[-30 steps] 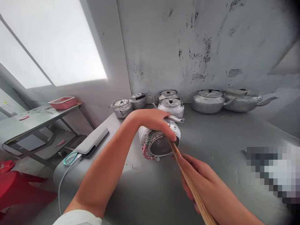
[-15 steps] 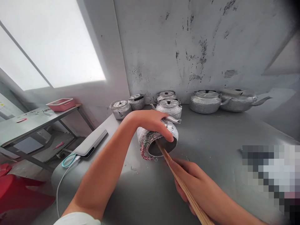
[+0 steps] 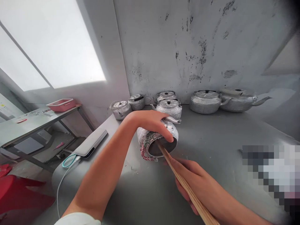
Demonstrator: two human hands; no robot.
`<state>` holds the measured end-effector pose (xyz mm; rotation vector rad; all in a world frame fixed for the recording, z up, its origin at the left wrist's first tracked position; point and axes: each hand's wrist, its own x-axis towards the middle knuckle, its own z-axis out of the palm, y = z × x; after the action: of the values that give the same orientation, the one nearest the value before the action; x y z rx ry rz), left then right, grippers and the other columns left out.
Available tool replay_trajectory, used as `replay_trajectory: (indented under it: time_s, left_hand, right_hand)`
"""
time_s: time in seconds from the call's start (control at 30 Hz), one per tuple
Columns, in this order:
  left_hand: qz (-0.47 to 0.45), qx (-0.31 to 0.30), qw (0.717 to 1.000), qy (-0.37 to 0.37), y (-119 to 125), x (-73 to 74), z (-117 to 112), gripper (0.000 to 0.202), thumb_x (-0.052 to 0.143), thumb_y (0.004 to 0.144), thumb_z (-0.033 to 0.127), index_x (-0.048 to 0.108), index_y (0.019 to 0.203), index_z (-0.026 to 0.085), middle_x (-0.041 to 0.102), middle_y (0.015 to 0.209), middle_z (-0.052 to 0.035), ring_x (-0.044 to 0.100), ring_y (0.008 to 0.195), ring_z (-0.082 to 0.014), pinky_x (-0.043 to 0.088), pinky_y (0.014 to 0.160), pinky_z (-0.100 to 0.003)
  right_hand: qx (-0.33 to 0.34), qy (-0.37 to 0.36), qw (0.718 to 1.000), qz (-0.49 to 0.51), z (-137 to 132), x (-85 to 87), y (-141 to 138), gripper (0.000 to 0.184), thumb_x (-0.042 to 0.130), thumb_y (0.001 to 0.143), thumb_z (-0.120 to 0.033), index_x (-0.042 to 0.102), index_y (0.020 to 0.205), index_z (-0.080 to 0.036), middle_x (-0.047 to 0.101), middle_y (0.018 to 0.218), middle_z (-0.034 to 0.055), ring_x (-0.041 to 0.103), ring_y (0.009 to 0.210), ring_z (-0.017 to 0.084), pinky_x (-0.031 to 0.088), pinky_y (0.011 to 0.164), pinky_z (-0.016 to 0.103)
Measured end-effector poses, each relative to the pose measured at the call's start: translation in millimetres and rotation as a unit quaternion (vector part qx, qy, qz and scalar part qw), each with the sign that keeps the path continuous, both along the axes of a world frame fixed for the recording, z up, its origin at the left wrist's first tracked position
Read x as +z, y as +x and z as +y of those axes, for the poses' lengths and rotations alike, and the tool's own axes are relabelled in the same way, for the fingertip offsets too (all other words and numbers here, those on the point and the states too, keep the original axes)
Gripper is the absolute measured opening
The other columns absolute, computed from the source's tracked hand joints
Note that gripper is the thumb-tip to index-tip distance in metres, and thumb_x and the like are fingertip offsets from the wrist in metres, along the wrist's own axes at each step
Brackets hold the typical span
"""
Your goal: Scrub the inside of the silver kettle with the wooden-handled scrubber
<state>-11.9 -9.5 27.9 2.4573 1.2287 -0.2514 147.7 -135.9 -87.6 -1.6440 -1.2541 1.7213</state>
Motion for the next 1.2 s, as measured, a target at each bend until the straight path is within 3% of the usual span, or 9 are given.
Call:
replay_trajectory:
  time_s: [0.13,0.3,0.5,0.87,0.97,1.07,1.2]
  left_hand:
    - [-0.001,0.001,1.0,0.002,0.3,-0.2,-0.3,0.099,0.064,0.063,0.07,0.038,0.15,0.029,0.037,0.158,-0.0022,0.041,0.137,-0.0326,0.04,0.106,-0.035]
    - [-0.003,-0.008,1.0,0.004,0.3,-0.3,-0.1,0.103,0.064,0.063,0.073,0.039,0.151,0.026,0.041,0.156,-0.0031,0.043,0.135,-0.0326,0.041,0.105,-0.035]
    - [-0.006,-0.009,1.0,0.003,0.6,-0.5,0.8,0.103,0.066,0.063,0.073,0.039,0.15,0.026,0.041,0.155,-0.004,0.043,0.134,-0.031,0.041,0.105,-0.035]
    - [0.003,-0.002,1.0,0.018,4.5,-2.2,-3.2,0.094,0.065,0.063,0.072,0.045,0.144,0.028,0.053,0.144,-0.0027,0.053,0.122,-0.031,0.047,0.089,-0.031]
    - [0.006,-0.003,1.0,0.025,4.4,-2.0,-3.0,0.095,0.064,0.064,0.073,0.045,0.145,0.028,0.051,0.146,-0.0033,0.053,0.123,-0.0306,0.047,0.089,-0.031]
    - [0.003,-0.007,1.0,0.026,4.3,-2.4,-2.0,0.095,0.065,0.064,0.073,0.044,0.145,0.028,0.051,0.145,-0.0032,0.053,0.122,-0.0296,0.047,0.09,-0.03]
    - [0.001,-0.01,1.0,0.027,4.1,-3.3,-1.1,0.095,0.065,0.064,0.073,0.045,0.145,0.028,0.052,0.144,-0.0031,0.053,0.122,-0.0294,0.047,0.09,-0.03]
  right_hand:
    - [0.002,-0.004,1.0,-0.002,-0.2,-0.3,0.1,0.05,0.042,0.092,-0.067,0.056,0.105,-0.021,0.047,0.052,-0.0068,0.04,0.042,0.01,0.041,0.036,0.02]
    - [-0.011,0.002,1.0,0.008,-0.8,-0.9,1.1,0.053,0.039,0.092,-0.069,0.052,0.114,-0.023,0.045,0.05,-0.008,0.038,0.043,0.011,0.041,0.036,0.02]
    - [0.017,0.048,0.998,-0.036,-1.9,2.9,2.3,0.054,0.033,0.093,-0.07,0.054,0.096,-0.021,0.043,0.049,-0.0079,0.036,0.041,0.009,0.04,0.037,0.019]
    - [0.055,0.07,0.996,0.005,-2.1,-5.5,3.6,0.042,0.033,0.099,-0.057,0.052,0.113,-0.022,0.043,0.052,-0.0096,0.036,0.042,0.009,0.037,0.04,0.019]
    - [0.073,0.068,0.995,0.006,-3.1,-6.4,3.8,0.037,0.035,0.1,-0.052,0.056,0.1,-0.021,0.045,0.056,-0.0079,0.037,0.046,0.008,0.037,0.042,0.018]
    - [0.077,0.087,0.993,0.01,-3.1,-7.5,3.4,0.042,0.038,0.099,-0.056,0.055,0.086,-0.02,0.043,0.058,-0.0072,0.036,0.049,0.007,0.037,0.044,0.018]
    - [0.078,0.099,0.992,0.021,-3.0,-9.9,2.9,0.047,0.038,0.096,-0.064,0.055,0.089,-0.021,0.039,0.056,-0.0091,0.034,0.044,0.007,0.038,0.042,0.019]
